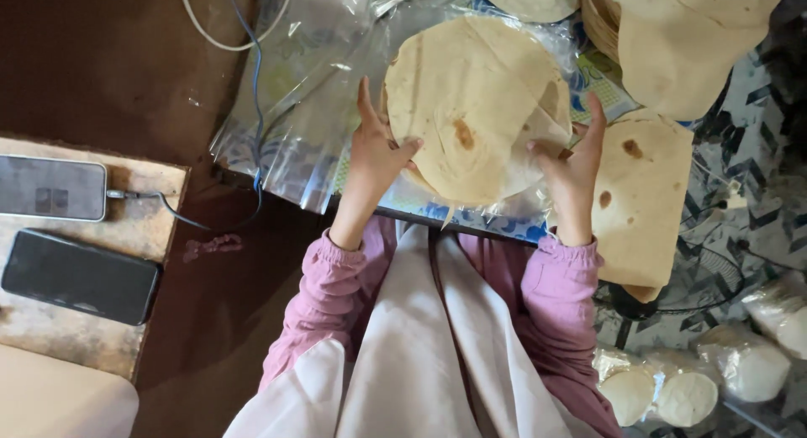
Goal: The person places round flatbreads into clear plastic bags by hand and stacks them on a table.
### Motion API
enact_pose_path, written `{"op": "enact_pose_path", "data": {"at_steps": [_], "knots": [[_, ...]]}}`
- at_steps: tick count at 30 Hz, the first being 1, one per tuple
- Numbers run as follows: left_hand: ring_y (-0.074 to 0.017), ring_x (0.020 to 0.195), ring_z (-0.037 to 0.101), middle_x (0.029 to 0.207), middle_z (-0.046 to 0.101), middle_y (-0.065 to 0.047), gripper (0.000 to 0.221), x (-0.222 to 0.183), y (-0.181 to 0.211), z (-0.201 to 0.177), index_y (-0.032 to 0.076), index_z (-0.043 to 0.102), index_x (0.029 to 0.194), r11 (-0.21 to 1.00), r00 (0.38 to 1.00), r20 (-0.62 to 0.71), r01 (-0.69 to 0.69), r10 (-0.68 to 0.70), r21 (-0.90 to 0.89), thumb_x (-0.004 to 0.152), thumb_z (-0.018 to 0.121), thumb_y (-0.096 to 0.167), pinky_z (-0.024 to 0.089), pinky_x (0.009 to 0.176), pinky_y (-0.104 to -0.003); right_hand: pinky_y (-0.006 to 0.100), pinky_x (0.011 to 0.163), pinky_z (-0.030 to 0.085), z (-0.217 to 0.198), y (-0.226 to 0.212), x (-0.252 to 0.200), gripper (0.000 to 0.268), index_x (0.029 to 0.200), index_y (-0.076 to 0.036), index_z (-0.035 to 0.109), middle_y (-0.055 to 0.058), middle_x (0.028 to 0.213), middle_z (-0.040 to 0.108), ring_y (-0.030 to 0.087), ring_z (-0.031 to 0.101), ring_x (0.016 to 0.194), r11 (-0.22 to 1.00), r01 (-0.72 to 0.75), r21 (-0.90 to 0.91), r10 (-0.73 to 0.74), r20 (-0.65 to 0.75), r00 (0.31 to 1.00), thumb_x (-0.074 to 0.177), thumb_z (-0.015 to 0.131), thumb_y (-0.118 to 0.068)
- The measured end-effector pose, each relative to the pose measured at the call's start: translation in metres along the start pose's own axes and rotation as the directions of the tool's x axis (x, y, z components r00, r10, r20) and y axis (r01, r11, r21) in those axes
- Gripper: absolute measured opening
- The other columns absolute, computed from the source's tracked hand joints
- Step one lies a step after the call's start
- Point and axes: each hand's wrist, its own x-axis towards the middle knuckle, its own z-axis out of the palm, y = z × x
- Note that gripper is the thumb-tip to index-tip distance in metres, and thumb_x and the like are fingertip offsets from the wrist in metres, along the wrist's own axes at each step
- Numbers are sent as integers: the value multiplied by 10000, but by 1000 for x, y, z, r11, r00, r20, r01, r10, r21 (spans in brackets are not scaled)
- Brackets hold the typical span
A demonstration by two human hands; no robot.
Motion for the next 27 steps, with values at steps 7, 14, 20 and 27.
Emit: {"op": "enact_pose_path", "data": {"at_steps": [7, 14, 20, 27], "knots": [[-441, 1360, 403, 1501, 420, -294, 1011, -15, 17, 18, 89, 197, 1591, 712, 948, -132, -121, 290, 692, 815, 823, 256, 373, 1077, -591, 573, 1070, 409, 36, -14, -16, 791, 1618, -147, 381, 245, 1551, 377, 393, 415, 1408, 549, 116, -828, -290, -58, 955, 947, 792, -228], [-393, 1554, 249, 1623, 380, -205, 685, -17, -24, 24, 101, 415, 1543, 503, 836, 234, -497, 497, 707, 970, 694, 351, 170, 1238, -655, 777, 1178, 99, 61, -20, -19, 722, 1656, -266, 350, 273, 1707, 148, 567, 85, 1550, 340, 262, -903, -71, 253, 965, 1030, 538, -573], [-436, 1474, 310, 1544, 429, -210, 605, -14, -35, -48, -30, 565, 1433, 462, 857, -148, -114, 493, 880, 939, 693, 294, 188, 1176, -658, 819, 1110, 56, 61, -24, -19, 751, 1620, -308, 341, 304, 1678, 135, 610, 38, 1506, 350, 251, -902, -4, 267, 964, 972, 525, -638], [-384, 1343, 571, 1284, 685, -145, 256, -12, -48, -73, 66, 721, 1219, 577, 871, -173, -145, 459, 804, 982, 678, 153, 402, 1159, -497, 812, 1124, 34, 60, -17, -27, 764, 1628, -281, 351, 292, 1684, 119, 589, 15, 1519, 410, 238, -880, -31, 248, 968, 976, 528, -638]]}}
